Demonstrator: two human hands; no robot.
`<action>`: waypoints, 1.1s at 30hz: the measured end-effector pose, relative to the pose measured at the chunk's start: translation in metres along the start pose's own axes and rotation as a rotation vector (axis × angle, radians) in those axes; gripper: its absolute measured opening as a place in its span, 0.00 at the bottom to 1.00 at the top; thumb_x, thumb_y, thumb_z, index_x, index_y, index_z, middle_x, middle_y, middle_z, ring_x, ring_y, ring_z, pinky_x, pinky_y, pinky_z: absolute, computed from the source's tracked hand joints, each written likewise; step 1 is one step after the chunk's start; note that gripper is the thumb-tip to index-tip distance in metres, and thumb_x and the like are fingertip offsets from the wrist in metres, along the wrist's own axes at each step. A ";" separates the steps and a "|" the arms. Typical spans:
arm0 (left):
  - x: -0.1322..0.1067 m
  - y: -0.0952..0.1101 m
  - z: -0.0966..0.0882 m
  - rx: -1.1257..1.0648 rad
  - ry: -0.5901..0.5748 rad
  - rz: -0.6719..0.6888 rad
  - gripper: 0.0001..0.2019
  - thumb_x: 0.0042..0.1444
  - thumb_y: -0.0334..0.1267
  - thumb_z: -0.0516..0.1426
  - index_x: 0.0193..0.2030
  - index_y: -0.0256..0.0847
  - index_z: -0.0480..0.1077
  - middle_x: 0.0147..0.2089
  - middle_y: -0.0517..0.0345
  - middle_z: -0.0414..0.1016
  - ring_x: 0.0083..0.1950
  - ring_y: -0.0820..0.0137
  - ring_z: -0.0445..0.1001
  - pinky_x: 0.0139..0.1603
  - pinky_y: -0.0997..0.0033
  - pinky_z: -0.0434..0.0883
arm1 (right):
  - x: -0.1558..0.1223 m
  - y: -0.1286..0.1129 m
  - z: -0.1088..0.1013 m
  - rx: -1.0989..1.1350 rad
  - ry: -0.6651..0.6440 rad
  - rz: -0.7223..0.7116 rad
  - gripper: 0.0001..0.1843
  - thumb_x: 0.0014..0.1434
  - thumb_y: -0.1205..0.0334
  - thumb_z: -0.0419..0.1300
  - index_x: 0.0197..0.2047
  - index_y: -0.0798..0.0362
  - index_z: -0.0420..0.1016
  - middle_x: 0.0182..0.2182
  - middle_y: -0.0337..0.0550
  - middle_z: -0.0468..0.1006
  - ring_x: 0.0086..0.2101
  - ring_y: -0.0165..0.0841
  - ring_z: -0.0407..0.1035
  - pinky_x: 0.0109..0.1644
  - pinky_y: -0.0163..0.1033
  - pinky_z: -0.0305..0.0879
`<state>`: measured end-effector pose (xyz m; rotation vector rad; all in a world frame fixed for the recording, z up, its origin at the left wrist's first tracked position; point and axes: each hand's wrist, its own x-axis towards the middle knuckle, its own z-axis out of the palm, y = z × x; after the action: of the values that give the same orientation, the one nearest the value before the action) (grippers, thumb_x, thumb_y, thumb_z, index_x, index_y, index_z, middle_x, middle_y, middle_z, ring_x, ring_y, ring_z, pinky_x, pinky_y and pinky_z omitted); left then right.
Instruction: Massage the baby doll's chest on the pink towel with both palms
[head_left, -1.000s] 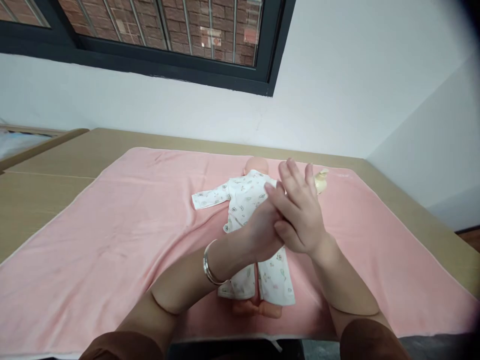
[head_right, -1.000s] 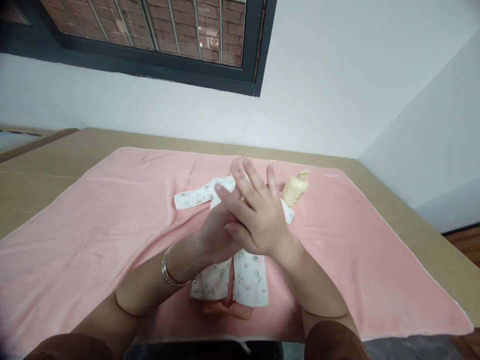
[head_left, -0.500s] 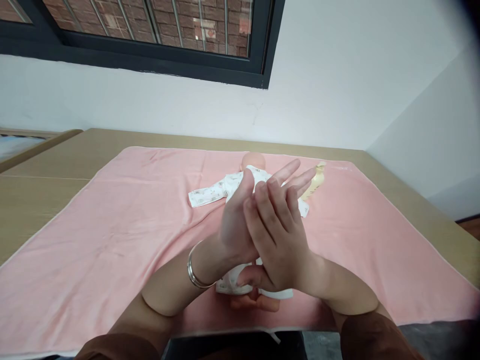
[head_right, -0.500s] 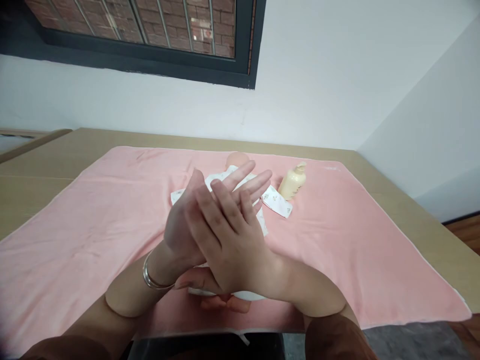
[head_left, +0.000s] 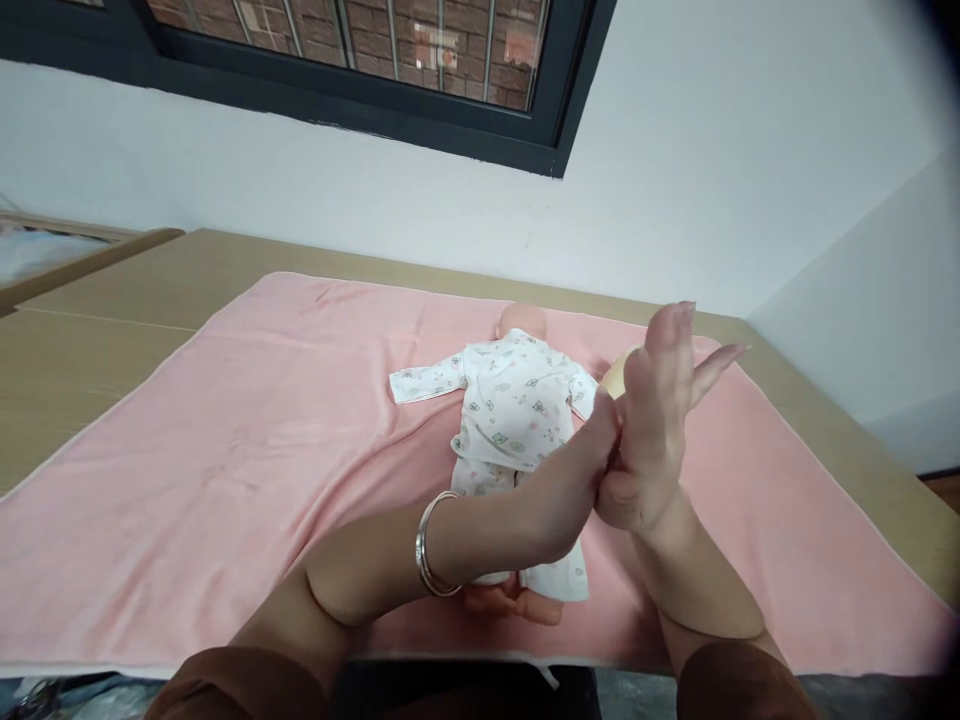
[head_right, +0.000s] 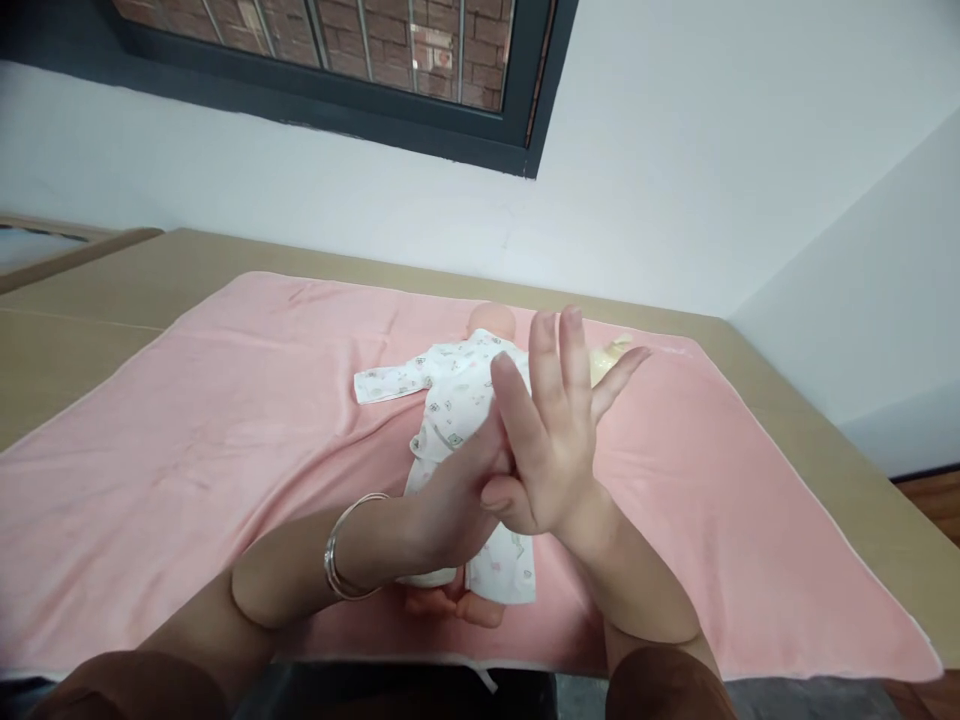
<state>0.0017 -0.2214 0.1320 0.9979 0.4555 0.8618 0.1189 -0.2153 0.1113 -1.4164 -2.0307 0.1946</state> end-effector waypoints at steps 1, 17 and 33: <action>0.000 0.005 0.000 -0.024 -0.018 0.011 0.29 0.64 0.59 0.42 0.65 0.49 0.64 0.65 0.58 0.69 0.75 0.62 0.48 0.77 0.55 0.48 | 0.003 0.002 0.004 -0.012 0.031 -0.014 0.37 0.57 0.30 0.53 0.66 0.32 0.59 0.68 0.34 0.57 0.68 0.61 0.23 0.64 0.79 0.36; 0.075 0.041 -0.111 0.352 0.577 0.615 0.29 0.65 0.60 0.39 0.59 0.45 0.66 0.58 0.51 0.73 0.69 0.61 0.63 0.71 0.56 0.56 | 0.022 -0.004 0.041 0.308 0.162 -0.482 0.23 0.69 0.60 0.46 0.66 0.43 0.62 0.57 0.41 0.75 0.58 0.36 0.68 0.68 0.54 0.59; 0.140 -0.045 -0.176 0.800 0.724 0.383 0.16 0.62 0.42 0.47 0.31 0.40 0.72 0.38 0.53 0.79 0.42 0.65 0.75 0.48 0.66 0.68 | 0.083 0.103 0.106 -0.139 -0.122 -0.139 0.23 0.69 0.58 0.47 0.64 0.48 0.67 0.68 0.44 0.59 0.69 0.42 0.46 0.72 0.59 0.39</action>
<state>-0.0169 -0.0265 0.0127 1.5157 1.3255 1.4425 0.1211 -0.0757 0.0154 -1.3682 -2.2724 0.0831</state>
